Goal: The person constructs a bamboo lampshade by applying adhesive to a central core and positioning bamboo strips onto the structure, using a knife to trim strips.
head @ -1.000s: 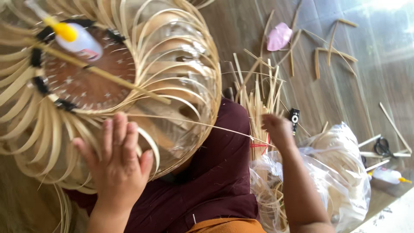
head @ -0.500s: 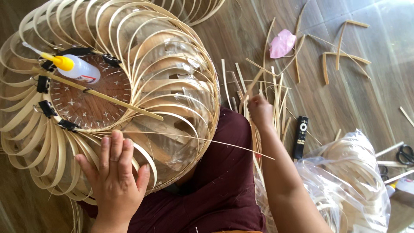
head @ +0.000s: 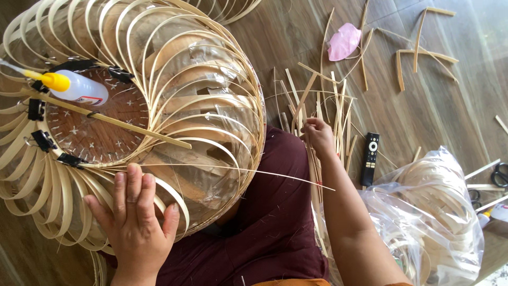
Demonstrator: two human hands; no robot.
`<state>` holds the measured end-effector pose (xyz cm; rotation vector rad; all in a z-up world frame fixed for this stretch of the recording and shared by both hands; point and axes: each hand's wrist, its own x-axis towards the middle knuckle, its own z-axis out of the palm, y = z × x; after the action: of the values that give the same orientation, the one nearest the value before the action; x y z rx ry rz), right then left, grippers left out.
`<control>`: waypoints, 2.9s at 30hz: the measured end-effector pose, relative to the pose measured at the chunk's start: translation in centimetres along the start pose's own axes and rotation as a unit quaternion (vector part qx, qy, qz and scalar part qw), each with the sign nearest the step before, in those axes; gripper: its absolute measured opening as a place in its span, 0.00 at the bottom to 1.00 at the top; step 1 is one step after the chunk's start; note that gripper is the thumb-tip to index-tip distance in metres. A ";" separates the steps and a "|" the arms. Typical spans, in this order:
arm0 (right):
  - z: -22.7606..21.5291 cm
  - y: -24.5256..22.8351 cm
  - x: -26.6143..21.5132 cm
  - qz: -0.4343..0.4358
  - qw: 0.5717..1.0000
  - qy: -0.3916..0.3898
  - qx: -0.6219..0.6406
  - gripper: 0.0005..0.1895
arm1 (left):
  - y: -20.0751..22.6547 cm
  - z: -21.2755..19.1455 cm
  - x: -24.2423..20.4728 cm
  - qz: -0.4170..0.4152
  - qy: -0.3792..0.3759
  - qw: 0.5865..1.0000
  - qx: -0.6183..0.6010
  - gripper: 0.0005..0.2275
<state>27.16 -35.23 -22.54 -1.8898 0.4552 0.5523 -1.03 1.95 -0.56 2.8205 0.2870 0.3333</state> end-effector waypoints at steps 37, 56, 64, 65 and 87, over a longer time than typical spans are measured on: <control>-3.9 -5.4 -8.1 -0.346 0.924 0.156 -0.036 0.14 | 1.2 -0.4 1.3 0.026 0.068 0.997 -0.011 0.33; 10.3 -24.7 -26.2 -0.558 0.771 -0.187 -0.243 0.15 | 1.5 -0.7 1.6 0.022 0.054 0.998 0.031 0.29; 14.0 -25.8 -26.6 -0.643 0.688 -0.118 -0.313 0.11 | 1.3 -0.7 1.7 0.024 0.053 0.998 0.007 0.29; 14.2 -25.6 -26.6 -0.661 0.672 -0.098 -0.318 0.10 | 1.2 -0.7 1.5 0.025 0.051 0.998 0.008 0.29; 16.6 -24.6 -26.2 -0.672 0.654 -0.062 -0.343 0.08 | 1.7 -1.5 1.7 0.011 0.055 0.998 0.009 0.30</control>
<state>16.47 -9.44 5.49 -2.2230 -1.4199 -0.2491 0.50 1.18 1.71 2.8296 0.2840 0.4933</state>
